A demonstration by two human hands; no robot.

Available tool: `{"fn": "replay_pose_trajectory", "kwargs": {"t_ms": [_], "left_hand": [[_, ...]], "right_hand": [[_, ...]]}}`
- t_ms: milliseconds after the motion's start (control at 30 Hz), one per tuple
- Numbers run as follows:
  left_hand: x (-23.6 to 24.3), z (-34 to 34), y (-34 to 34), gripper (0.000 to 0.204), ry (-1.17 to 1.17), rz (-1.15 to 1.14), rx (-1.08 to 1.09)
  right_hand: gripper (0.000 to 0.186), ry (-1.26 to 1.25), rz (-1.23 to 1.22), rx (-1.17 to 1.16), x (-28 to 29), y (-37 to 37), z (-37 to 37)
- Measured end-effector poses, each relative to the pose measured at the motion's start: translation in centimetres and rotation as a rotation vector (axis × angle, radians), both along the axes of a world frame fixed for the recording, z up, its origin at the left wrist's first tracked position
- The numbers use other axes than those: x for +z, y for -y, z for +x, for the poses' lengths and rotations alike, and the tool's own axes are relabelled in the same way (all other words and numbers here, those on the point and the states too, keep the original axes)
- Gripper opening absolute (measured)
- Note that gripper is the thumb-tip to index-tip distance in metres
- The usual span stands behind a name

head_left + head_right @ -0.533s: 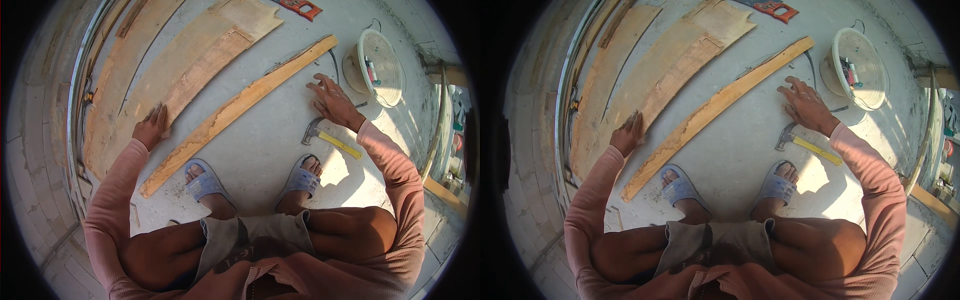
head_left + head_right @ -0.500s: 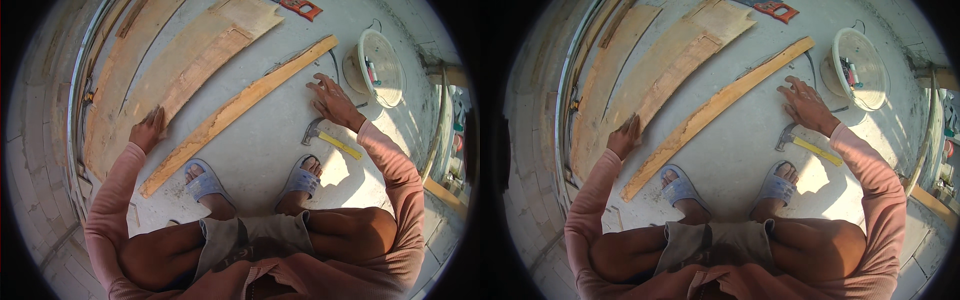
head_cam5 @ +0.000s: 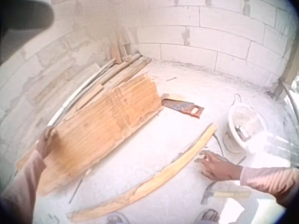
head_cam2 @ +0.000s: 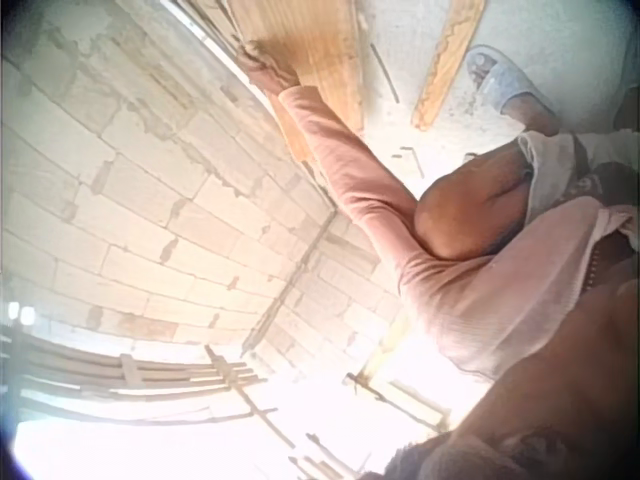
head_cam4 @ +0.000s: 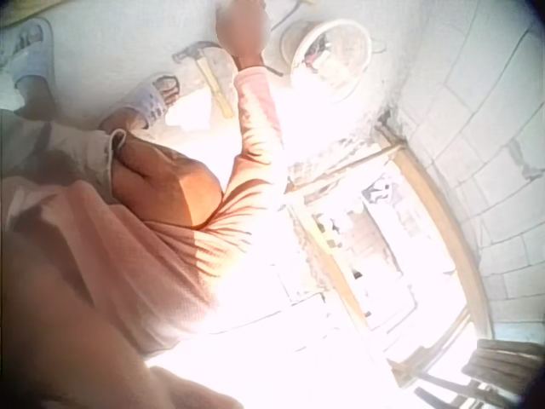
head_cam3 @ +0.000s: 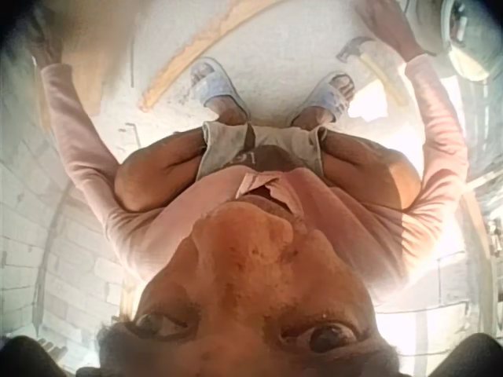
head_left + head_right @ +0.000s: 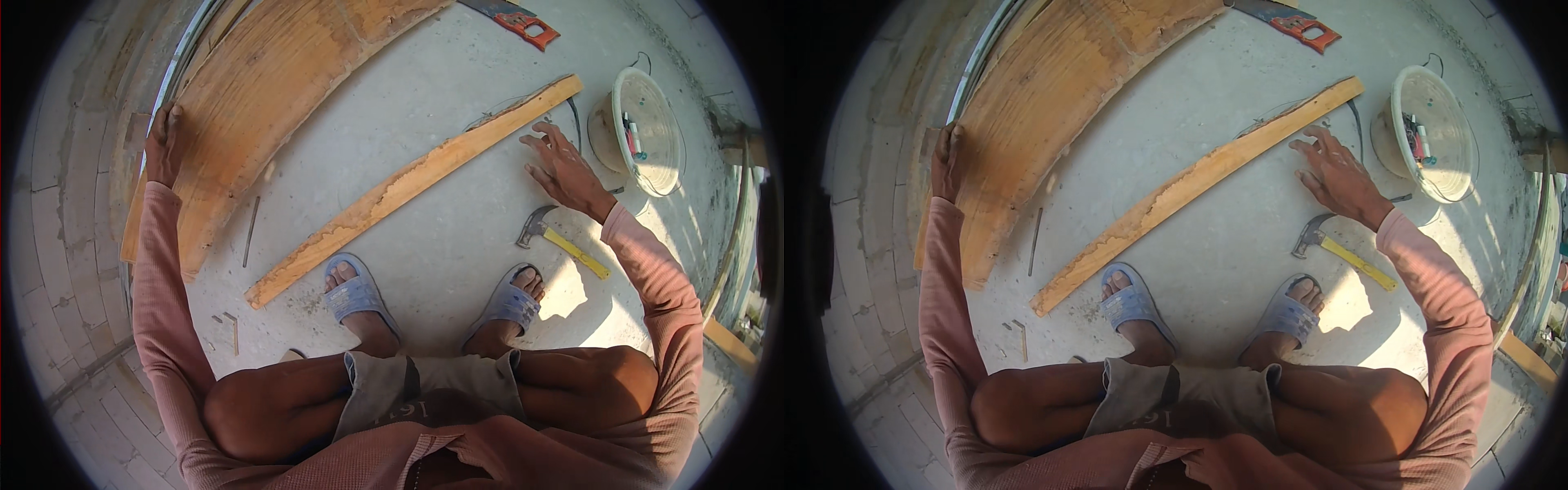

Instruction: The person uses a saw to cut a piece of wood, then uses a hammer to drive nails into the wood and pry parts of the wood apart.

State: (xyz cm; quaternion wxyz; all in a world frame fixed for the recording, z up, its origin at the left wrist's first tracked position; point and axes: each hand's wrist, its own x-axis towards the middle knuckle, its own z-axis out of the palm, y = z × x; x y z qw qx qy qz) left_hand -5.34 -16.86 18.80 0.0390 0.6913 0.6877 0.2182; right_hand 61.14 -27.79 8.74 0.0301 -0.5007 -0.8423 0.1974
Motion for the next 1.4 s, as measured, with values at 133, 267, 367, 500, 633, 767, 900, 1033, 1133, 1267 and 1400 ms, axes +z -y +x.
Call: {"fn": "replay_pose_trajectory", "kwargs": {"t_ms": [133, 267, 367, 500, 633, 767, 900, 1033, 1133, 1267, 1400], "left_hand": [[-0.4, -1.0, -0.2, 0.062, 0.203, -0.154, 0.028], [-0.9, 3.9, 1.5, 0.067, 0.275, -0.251, 0.133], [-0.1, 6.8, 2.9, 0.065, 0.312, -0.348, 0.158], [-0.1, 6.8, 2.7, 0.061, 0.39, -0.382, 0.058], [2.3, 9.8, 3.6, 0.052, 0.182, -0.334, -0.087], [2.4, 14.4, 8.3, 0.033, -0.021, -0.204, -0.298], [-2.4, 17.4, 13.9, 0.021, -0.193, -0.111, -0.628], [-6.9, 19.3, 18.3, 0.024, -0.291, -0.117, -0.743], [-9.0, 19.3, 19.0, 0.028, -0.319, -0.217, -0.797], [-9.7, 18.8, 17.1, 0.041, -0.268, -0.375, -0.814], [-13.5, 10.8, 13.7, 0.056, -0.176, -0.487, -0.331]], "right_hand": [[0.046, -0.048, 0.005, -0.023, -0.1, -0.1, 0.3], [0.045, -0.101, -0.093, -0.126, -0.6, 0.3, 1.5], [0.048, -0.177, -0.224, -0.213, -0.3, 0.0, 1.5], [0.058, -0.187, -0.294, -0.229, -0.4, -0.8, 0.7], [0.068, -0.379, -0.461, -0.383, -0.2, -1.3, 0.3], [0.086, -0.616, -0.732, -0.62, 0.4, -2.2, 0.3], [0.094, -0.947, -0.976, -0.79, 1.3, -2.1, -0.7], [0.095, -1.192, -1.028, -0.887, 0.4, -2.2, -3.1], [0.082, -1.245, -0.982, -0.956, -1.5, -2.6, -4.4], [0.058, -1.129, -1.025, -1.029, -3.0, -3.4, -3.6], [0.046, -1.058, -1.047, -1.018, -4.0, -4.0, -3.3]]}}
